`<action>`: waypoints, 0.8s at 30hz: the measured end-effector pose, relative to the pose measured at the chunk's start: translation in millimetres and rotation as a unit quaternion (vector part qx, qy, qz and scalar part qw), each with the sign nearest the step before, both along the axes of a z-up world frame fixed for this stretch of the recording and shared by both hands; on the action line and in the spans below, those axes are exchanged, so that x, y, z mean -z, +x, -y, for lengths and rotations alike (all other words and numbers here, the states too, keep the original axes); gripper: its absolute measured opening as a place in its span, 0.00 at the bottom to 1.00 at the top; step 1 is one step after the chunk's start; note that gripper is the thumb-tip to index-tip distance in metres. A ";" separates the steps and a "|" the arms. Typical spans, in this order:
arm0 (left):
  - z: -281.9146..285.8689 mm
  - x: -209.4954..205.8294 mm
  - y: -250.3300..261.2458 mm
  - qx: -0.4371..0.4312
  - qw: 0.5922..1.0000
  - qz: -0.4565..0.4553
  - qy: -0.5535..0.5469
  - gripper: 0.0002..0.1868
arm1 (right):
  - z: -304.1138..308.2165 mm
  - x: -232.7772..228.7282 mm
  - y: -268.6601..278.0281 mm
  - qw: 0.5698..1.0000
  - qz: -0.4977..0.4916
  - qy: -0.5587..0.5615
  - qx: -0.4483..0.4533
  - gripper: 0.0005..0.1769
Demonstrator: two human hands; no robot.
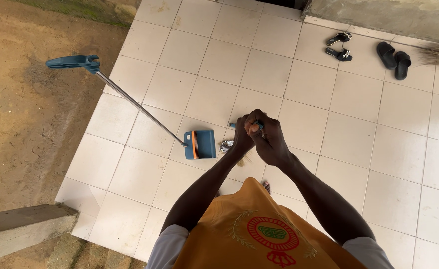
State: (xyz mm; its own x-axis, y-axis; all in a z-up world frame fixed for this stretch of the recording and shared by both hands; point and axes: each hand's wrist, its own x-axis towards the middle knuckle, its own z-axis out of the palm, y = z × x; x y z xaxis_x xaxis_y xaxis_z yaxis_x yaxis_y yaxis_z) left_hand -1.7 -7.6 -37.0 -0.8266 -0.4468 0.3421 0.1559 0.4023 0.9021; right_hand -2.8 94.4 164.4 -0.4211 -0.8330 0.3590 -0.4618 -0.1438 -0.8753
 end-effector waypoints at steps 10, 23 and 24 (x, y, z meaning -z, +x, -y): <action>-4.7 -68.6 12.8 -0.007 1.000 -0.018 -0.005 0.16 | -9.9 -25.1 2.5 1.000 0.000 -0.019 0.004 0.27; 9.0 8.1 -3.8 -0.014 1.000 0.011 -0.002 0.22 | 4.9 12.7 0.8 1.000 -0.006 0.012 0.029 0.27; 8.9 14.0 -3.3 -0.012 0.999 0.032 -0.002 0.20 | 5.3 14.2 1.6 1.000 0.001 0.000 0.031 0.27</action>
State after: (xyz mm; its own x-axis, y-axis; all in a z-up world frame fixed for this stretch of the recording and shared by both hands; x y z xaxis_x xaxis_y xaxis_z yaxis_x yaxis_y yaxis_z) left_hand -5.1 -16.4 -51.0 -0.8354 -0.4660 0.2913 0.0881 0.4095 0.9080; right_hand -1.2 89.2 150.2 -0.4728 -0.8048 0.3587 -0.4682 -0.1155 -0.8761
